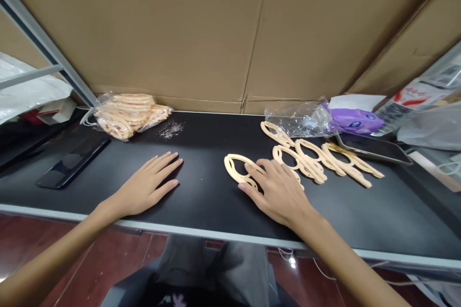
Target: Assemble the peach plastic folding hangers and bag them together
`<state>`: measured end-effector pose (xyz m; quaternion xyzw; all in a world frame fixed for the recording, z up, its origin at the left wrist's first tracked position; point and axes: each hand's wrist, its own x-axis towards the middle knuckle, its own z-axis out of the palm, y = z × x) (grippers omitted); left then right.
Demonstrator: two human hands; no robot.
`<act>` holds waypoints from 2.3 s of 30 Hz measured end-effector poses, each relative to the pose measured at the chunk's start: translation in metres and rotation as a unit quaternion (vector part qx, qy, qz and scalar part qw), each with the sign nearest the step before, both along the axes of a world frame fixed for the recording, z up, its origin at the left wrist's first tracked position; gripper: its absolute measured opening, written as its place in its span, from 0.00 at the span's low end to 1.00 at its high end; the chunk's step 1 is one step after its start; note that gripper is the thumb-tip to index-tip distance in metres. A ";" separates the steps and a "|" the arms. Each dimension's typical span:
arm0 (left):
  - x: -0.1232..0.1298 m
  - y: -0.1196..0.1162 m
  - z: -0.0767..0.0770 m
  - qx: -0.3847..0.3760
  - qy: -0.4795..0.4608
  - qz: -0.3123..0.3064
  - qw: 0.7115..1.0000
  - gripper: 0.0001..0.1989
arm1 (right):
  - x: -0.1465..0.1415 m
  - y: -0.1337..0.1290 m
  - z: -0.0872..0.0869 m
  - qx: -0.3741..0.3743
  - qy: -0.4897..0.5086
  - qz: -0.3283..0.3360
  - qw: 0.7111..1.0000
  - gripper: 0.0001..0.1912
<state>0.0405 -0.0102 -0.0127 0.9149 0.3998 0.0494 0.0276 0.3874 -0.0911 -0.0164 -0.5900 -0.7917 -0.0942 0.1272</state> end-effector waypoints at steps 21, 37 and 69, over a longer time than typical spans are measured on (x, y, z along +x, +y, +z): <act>0.001 -0.001 0.002 -0.007 0.000 0.003 1.000 0.31 | 0.016 0.114 0.011 0.004 -0.102 -0.125 0.987 0.29; 0.001 -0.002 0.000 -0.007 -0.016 0.003 1.000 0.30 | -0.051 0.125 0.013 -0.062 0.086 0.043 0.993 0.23; 0.022 0.074 -0.005 0.005 -0.201 -0.082 0.976 0.19 | -0.086 0.080 0.003 0.019 0.164 0.125 0.978 0.10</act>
